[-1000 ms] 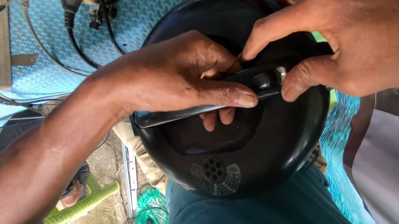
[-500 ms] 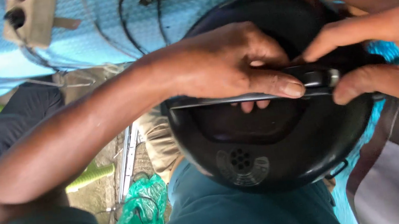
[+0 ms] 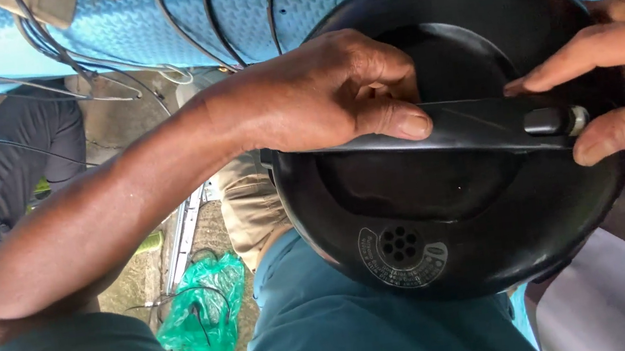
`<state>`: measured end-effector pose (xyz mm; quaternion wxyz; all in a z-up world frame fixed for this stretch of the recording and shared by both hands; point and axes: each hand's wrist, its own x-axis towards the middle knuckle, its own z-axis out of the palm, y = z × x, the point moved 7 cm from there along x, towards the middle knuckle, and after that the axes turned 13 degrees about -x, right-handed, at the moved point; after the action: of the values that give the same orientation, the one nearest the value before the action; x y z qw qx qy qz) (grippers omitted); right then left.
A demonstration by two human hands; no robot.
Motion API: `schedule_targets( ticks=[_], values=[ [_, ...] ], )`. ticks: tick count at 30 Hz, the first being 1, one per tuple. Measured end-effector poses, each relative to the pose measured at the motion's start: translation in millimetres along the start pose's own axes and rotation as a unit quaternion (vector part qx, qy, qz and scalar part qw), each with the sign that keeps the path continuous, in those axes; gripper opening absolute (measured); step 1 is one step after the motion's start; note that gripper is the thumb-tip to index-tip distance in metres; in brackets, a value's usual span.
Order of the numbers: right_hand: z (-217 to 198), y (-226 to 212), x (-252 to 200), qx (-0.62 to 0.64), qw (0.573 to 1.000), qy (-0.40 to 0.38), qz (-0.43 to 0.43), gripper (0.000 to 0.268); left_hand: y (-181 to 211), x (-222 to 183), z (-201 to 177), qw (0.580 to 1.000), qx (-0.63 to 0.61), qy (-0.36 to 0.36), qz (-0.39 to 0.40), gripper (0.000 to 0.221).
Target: Attaching a plastic handle to the lid of an electric rice cooker during a repair process.
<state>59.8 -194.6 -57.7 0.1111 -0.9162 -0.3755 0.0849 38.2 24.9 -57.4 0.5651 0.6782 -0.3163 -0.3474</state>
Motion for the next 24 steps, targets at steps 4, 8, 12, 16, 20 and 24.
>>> schedule_targets(
  ticks=[4, 8, 12, 16, 20, 24],
  values=[
    [-14, -25, 2, 0.038, 0.999, 0.030, -0.019, 0.065, -1, 4, -2, 0.999, 0.020, 0.019, -0.022, 0.016],
    [-12, -69, 20, 0.029, 0.995, 0.074, -0.057, 0.059, -8, 2, -10, 0.990, 0.086, 0.067, -0.086, 0.040],
    [-11, -93, 37, 0.026, 0.998, 0.048, 0.045, 0.047, -15, 6, -14, 0.994, 0.034, 0.091, -0.049, 0.043],
    [2, -83, 42, 0.070, 0.993, 0.034, 0.085, 0.052, -23, 1, -21, 0.991, 0.033, 0.132, 0.014, 0.057],
    [7, -79, 47, 0.022, 0.998, 0.006, 0.067, 0.021, 2, -13, -22, 0.970, 0.100, 0.121, 0.183, 0.030],
    [2, -82, 49, 0.020, 0.995, -0.005, 0.097, 0.017, 2, -43, -25, 0.983, 0.077, 0.085, 0.145, 0.022]
  ],
)
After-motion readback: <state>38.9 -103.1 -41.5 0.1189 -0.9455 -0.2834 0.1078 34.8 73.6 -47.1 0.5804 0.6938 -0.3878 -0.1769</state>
